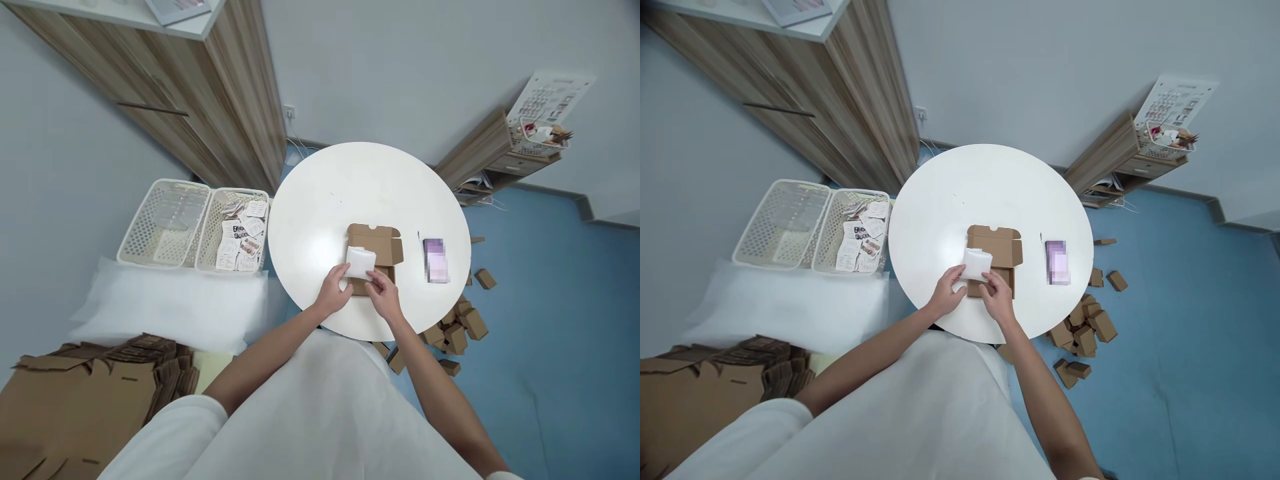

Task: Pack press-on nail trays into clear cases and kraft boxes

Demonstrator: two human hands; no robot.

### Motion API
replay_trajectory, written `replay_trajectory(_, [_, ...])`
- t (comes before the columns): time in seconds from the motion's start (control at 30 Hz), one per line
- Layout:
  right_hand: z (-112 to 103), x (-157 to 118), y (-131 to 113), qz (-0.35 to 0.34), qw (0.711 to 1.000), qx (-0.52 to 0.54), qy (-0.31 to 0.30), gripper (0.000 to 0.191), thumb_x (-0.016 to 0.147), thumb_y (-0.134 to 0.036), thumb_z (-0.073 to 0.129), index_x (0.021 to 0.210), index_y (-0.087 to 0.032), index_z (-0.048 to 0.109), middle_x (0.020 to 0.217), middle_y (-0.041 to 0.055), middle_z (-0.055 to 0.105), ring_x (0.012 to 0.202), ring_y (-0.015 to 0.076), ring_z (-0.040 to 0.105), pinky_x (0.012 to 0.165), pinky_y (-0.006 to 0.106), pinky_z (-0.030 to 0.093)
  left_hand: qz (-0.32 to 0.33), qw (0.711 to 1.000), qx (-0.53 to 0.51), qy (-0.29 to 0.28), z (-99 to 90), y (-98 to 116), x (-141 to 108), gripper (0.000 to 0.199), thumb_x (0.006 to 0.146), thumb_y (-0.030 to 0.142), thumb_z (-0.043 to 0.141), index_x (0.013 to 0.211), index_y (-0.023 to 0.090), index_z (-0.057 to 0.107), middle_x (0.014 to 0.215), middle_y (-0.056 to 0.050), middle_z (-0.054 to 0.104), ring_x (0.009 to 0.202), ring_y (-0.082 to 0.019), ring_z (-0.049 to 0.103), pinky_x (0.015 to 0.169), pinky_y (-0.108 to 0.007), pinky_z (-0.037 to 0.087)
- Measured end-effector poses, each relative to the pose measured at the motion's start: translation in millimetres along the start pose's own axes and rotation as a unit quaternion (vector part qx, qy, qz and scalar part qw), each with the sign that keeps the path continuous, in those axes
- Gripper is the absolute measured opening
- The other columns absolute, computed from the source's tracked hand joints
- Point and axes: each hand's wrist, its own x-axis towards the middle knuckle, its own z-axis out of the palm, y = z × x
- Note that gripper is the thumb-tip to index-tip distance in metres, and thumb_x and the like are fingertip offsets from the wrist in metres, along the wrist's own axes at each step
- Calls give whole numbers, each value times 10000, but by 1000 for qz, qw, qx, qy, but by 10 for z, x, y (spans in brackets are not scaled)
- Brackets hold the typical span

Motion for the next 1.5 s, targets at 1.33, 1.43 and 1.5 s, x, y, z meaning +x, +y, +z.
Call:
replay_trajectory(1.33, [-878, 820, 477, 188, 962, 152, -123, 558, 783, -623, 255, 1171, -285, 471, 1193, 43, 536, 1052, 207, 519, 833, 398, 424, -237, 966, -106, -15, 123, 144, 655, 628, 814, 620, 203, 1131, 174, 511, 1199, -95, 536, 1086, -233, 497, 859, -339, 398])
replay_trajectory(1.43, [-749, 739, 370, 152, 967, 167, -117, 534, 784, -628, 266, 1175, -325, 467, 1264, 7, 481, 1111, 197, 478, 876, 404, 397, -223, 966, -130, -20, 89, 134, 613, 630, 813, 623, 193, 1165, 192, 487, 1227, -77, 518, 1132, -222, 462, 907, -345, 363])
replay_trajectory(1.5, [-679, 690, 307, 142, 970, 158, -119, 525, 786, -630, 261, 1182, -347, 458, 1284, -5, 461, 1144, 194, 450, 902, 422, 370, -219, 967, -132, -11, 19, 115, 576, 637, 813, 624, 167, 1187, 204, 468, 1256, -71, 492, 1157, -218, 439, 923, -351, 348])
